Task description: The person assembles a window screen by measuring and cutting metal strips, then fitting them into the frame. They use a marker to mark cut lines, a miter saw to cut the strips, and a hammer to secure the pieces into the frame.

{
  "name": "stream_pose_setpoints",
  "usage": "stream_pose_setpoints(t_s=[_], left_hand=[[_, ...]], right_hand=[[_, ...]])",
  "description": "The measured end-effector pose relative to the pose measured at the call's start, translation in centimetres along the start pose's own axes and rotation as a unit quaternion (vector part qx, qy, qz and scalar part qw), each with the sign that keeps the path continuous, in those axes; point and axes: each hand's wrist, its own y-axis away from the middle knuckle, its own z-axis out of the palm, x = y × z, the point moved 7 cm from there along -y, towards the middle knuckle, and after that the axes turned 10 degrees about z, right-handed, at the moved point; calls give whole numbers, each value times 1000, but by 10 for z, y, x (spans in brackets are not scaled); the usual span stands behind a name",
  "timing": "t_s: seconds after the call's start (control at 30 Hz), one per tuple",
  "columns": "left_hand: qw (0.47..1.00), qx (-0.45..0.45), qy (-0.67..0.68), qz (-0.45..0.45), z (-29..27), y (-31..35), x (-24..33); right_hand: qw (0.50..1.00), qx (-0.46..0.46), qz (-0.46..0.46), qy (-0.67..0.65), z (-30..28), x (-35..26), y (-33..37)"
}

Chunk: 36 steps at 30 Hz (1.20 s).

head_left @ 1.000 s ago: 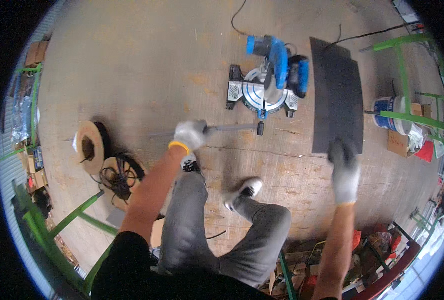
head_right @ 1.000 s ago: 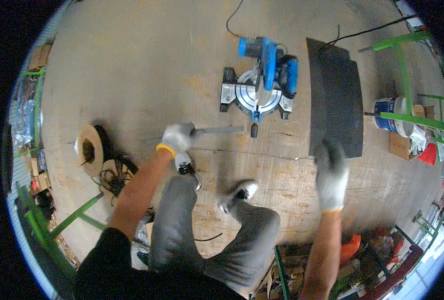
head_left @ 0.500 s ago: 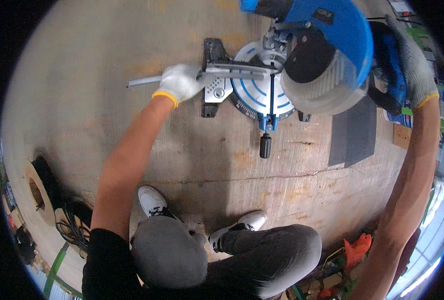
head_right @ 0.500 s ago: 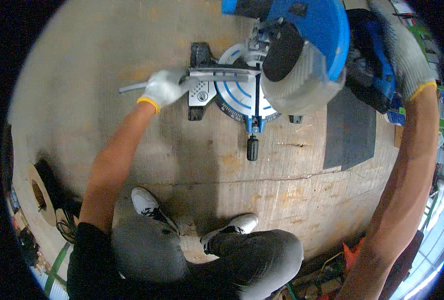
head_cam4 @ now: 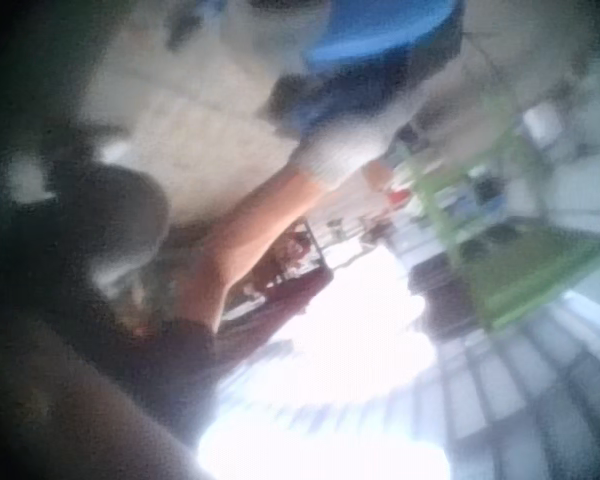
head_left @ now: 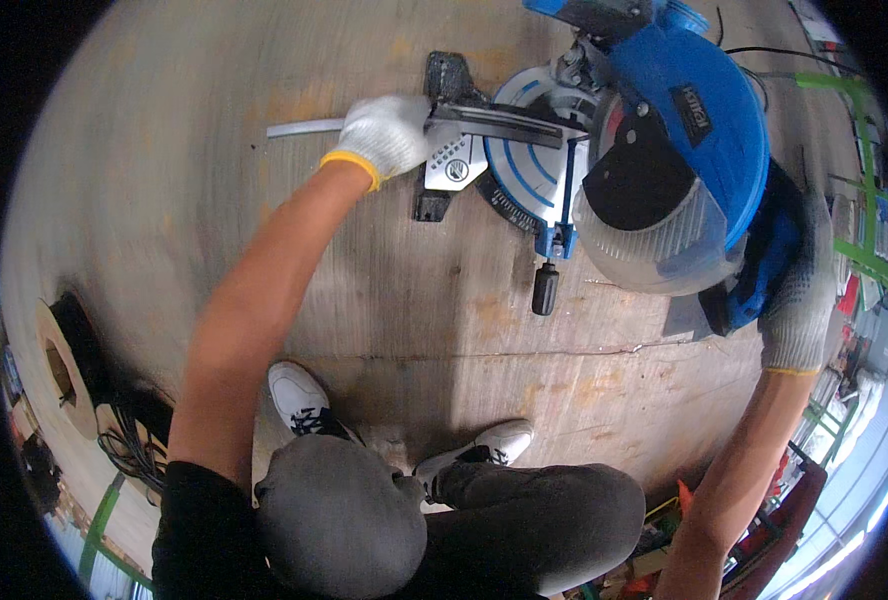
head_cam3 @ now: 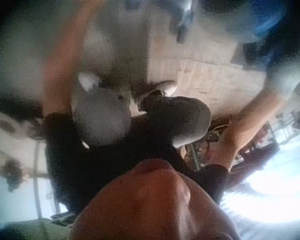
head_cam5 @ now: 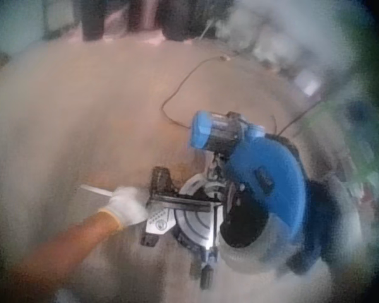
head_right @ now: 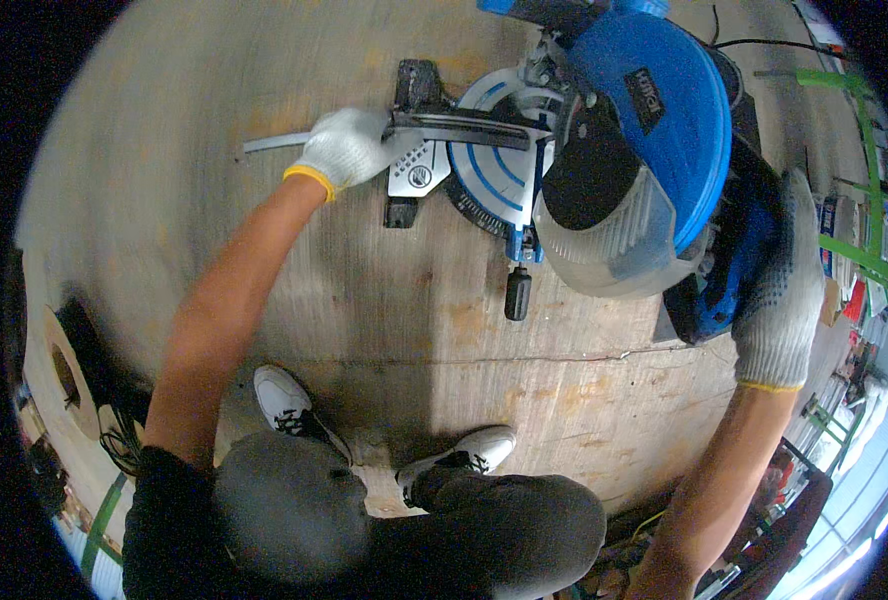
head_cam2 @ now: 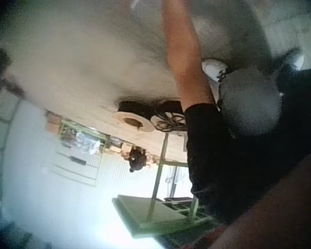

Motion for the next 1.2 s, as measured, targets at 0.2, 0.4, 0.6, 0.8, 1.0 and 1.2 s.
stream_pose_setpoints(t_s=[0.2,0.4,0.6,0.8,1.0,1.2], left_hand=[[1000,-13,-12,-14,5,-6,4],[1000,21,-5,10,8,-12,5],[999,33,29,14,14,-11,0],[1000,23,-8,3,15,-13,1],[999,20,23,-11,15,-10,0],[1000,13,8,-10,17,-11,1]], right_hand=[[999,4,-15,-31,0,51,20],[999,12,-35,14,23,64,43],[992,38,-81,91,17,27,41],[998,37,-51,16,27,49,47],[991,-18,24,-130,41,66,54],[998,18,-9,-65,36,82,59]])
